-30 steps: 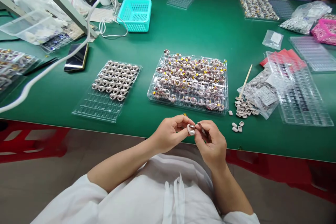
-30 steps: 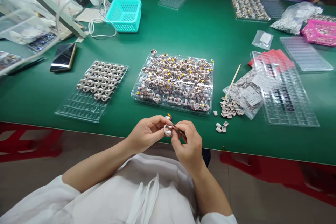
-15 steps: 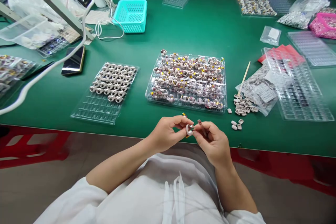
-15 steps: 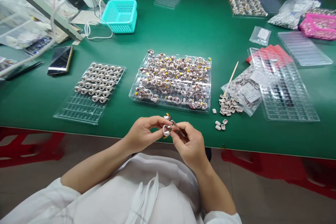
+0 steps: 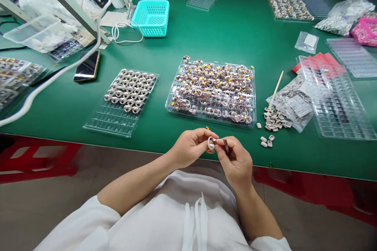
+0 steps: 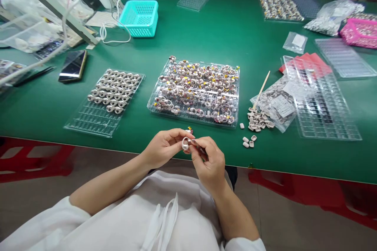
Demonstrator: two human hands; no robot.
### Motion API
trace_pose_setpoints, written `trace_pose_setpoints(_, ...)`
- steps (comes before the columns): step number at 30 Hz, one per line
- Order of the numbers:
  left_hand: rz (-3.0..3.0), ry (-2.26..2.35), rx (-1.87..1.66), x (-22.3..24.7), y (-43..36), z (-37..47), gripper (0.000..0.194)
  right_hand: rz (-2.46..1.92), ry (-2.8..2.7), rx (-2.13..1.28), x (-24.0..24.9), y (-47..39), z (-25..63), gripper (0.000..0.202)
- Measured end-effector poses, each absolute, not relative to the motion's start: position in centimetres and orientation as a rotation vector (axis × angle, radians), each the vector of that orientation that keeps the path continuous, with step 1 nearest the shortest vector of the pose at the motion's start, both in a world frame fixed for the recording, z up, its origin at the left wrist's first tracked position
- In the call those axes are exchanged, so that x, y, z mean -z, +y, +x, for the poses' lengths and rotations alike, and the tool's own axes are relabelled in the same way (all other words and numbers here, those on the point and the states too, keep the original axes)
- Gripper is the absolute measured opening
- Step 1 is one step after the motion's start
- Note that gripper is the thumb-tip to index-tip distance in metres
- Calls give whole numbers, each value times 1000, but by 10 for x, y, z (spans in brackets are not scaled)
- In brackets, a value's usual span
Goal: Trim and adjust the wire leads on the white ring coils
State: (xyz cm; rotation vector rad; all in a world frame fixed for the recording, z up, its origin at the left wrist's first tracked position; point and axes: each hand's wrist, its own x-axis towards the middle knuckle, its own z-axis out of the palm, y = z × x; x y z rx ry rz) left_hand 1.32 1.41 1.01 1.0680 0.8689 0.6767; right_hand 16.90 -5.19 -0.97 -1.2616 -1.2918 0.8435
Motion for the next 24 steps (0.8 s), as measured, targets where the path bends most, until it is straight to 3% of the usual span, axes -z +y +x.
trace_pose_setpoints(6, 940, 830, -572, -16, 19, 14, 35, -1233, -1604, -709, -2, -48, 179, 30)
trace_pose_setpoints(10, 904, 806, -528, -17, 22, 14, 39, -1237, -1550, -753, -5, -48, 178, 27)
trace_pose_setpoints(16, 805, 786, -443, -14, 26, 9, 35, -1281, -1376, -893, 3, -51, 173, 18)
trace_pose_setpoints(24, 722, 779, -342, -14, 32, 7, 27, -1299, -1556, -948, -8, -45, 185, 11)
